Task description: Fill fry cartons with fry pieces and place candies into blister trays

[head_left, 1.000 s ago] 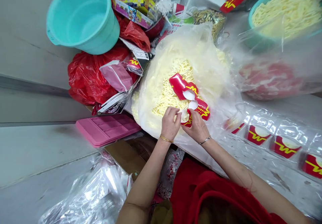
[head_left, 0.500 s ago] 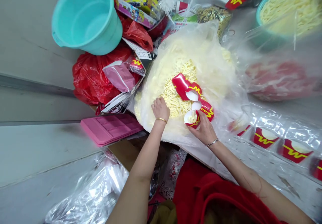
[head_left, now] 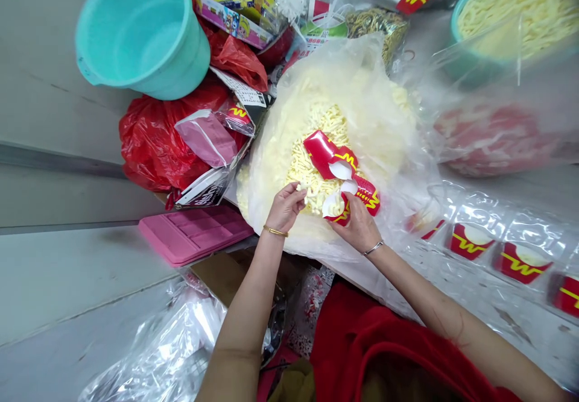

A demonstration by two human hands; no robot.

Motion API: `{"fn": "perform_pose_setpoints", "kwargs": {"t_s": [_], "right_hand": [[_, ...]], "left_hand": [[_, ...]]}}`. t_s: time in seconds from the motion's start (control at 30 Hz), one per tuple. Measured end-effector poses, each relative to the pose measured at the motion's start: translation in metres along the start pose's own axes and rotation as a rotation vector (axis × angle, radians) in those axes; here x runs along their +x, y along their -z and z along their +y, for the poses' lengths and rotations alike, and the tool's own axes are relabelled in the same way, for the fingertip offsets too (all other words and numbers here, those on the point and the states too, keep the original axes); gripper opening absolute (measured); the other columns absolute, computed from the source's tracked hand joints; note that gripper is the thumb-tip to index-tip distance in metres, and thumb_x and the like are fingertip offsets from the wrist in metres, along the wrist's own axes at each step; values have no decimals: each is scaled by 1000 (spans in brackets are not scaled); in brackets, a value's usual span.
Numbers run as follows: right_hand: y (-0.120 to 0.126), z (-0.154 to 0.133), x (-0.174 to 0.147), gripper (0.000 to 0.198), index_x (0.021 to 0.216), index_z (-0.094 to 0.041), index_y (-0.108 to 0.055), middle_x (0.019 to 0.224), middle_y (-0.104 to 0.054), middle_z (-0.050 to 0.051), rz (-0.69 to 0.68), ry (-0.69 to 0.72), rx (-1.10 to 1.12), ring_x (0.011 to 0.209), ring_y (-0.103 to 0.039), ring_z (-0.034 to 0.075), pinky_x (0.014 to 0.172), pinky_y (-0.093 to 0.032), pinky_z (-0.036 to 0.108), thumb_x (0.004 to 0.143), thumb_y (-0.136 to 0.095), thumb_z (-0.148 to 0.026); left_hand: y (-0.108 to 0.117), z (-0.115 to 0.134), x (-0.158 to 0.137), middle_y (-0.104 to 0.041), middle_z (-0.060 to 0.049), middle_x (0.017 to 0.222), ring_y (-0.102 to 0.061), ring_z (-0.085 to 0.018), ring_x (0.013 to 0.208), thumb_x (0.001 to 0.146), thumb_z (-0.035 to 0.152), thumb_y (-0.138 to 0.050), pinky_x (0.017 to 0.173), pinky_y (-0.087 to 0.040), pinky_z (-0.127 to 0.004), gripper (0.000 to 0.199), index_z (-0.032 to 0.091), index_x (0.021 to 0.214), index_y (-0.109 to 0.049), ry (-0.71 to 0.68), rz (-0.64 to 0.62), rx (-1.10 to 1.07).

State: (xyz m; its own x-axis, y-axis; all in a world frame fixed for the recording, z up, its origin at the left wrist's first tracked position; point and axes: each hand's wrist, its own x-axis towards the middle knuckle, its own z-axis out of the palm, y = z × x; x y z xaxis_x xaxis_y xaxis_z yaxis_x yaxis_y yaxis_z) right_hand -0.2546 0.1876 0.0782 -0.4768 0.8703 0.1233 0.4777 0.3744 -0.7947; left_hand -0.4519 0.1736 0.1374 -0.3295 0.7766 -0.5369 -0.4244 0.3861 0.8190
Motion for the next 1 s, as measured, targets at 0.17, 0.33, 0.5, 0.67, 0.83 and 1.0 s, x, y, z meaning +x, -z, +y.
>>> {"fn": "perform_pose_setpoints", "kwargs": {"t_s": [0.17, 0.33, 0.5, 0.67, 0.83, 1.0], "right_hand": [[-7, -9, 7, 73, 137, -16, -28, 124, -50, 18, -11, 14, 9, 114, -49, 33, 95, -44, 50, 78, -65, -40], [-8, -9, 5, 74, 136, -16, -29, 124, -49, 17, -23, -3, 25, 114, -49, 32, 94, -45, 50, 76, -65, -42], [-2, -17, 11, 71, 135, -16, -30, 124, -50, 17, 28, 5, 67, 113, -50, 31, 94, -45, 48, 78, -64, -40], [1, -17, 12, 68, 133, -15, -31, 124, -49, 17, 45, 6, 48, 113, -49, 31, 95, -44, 49, 79, -63, -39], [-5, -5, 5, 70, 135, -13, -29, 123, -49, 18, 58, 15, 13, 112, -49, 32, 94, -45, 49, 77, -62, -35], [-4, 2, 4, 71, 135, -11, -29, 124, -48, 19, 86, 19, 26, 114, -48, 31, 96, -43, 49, 78, -63, -34]], "left_hand": [[-18, 4, -12, -60, 3, 77, -53, -6, 62, 60, 23, -74, 51, -39, -16, 35, 20, 89, -55, 20, -25, -110], [-22, 12, -16, -62, 1, 87, -58, -9, 72, 66, 28, -72, 56, -44, -19, 33, 22, 93, -56, -73, -23, -81], [-22, 2, -13, -57, 4, 74, -50, -5, 57, 66, 28, -74, 53, -40, -17, 36, 21, 96, -56, -48, -134, 42], [-22, -11, -11, -59, 0, 83, -53, -9, 70, 72, 32, -70, 64, -43, -20, 26, 19, 92, -59, -298, -30, 402], [-30, -7, -22, -63, -7, 95, -57, -19, 91, 82, 33, -61, 85, -43, -31, 21, 21, 98, -67, -540, -147, 958], [-36, -8, -28, -69, -7, 95, -61, -21, 94, 87, 31, -55, 91, -42, -36, 21, 22, 98, -70, -633, -129, 955]]}}
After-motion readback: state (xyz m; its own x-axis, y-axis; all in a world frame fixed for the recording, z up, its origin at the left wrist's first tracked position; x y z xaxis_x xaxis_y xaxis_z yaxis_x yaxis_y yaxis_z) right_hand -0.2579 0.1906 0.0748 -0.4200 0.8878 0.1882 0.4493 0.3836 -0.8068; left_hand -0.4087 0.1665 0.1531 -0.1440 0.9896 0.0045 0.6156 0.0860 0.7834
